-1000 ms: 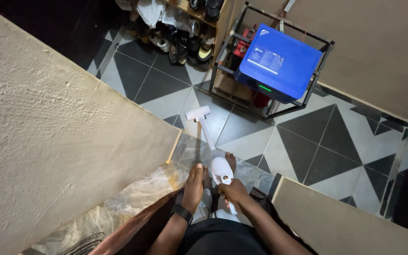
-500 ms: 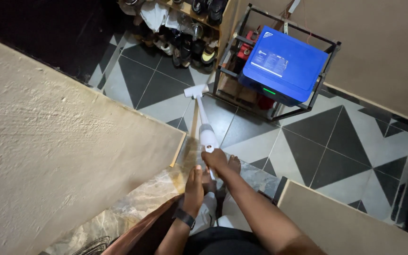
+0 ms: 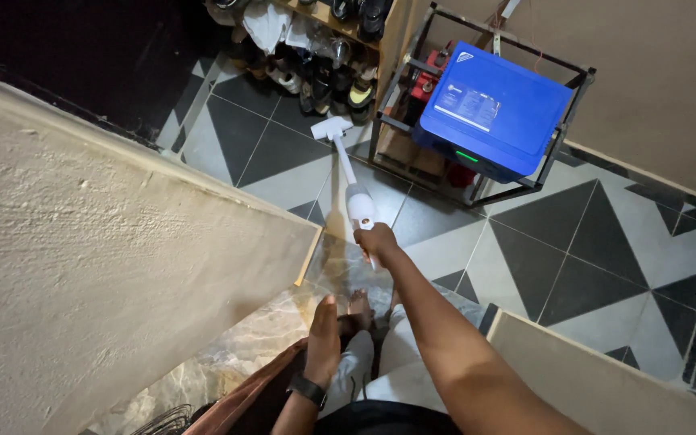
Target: The person vacuums the tiled floor by pushing and guiding a stick vacuum cleaner across the floor.
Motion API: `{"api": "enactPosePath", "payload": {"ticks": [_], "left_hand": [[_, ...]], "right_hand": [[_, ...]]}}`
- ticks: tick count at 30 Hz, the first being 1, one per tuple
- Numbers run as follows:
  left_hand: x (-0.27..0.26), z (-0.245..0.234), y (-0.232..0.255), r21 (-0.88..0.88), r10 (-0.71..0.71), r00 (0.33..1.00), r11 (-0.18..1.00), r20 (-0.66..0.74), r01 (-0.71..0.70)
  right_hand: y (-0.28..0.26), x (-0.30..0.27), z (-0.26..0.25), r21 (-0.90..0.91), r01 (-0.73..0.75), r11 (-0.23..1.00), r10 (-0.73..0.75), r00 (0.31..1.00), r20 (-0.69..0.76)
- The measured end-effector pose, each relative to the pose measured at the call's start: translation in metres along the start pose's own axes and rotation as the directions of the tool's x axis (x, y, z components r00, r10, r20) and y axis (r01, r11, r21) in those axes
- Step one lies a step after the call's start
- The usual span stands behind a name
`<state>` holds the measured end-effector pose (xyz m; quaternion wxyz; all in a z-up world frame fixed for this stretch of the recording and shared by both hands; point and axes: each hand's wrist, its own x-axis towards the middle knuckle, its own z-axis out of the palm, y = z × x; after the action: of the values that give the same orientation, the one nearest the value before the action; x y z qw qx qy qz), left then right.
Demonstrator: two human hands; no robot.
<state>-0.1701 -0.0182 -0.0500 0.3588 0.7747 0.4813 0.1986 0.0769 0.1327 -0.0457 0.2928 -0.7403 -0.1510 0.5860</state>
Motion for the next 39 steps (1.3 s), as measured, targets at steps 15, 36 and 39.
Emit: {"api": "enactPosePath", "payload": {"ticks": [15, 36, 39], "left_hand": [[0.029, -0.044, 0.077, -0.692, -0.5, 0.803, 0.454, 0.323, 0.561], [0.023, -0.035, 0.045, -0.503, -0.598, 0.779, 0.623, 0.187, 0.599], [0.029, -0.044, 0.06, -0.558, -0.665, 0.721, 0.529, 0.196, 0.64]], "right_hand": [[0.112, -0.099, 0.045, -0.087, -0.006, 0.996, 0.002, 0.999, -0.045], [0.0, 0.025, 0.02, 0.041, 0.004, 0.999, 0.001, 0.992, -0.126], [-0.003, 0.038, 0.001, 0.131, -0.009, 0.991, 0.018, 0.997, -0.07]]}}
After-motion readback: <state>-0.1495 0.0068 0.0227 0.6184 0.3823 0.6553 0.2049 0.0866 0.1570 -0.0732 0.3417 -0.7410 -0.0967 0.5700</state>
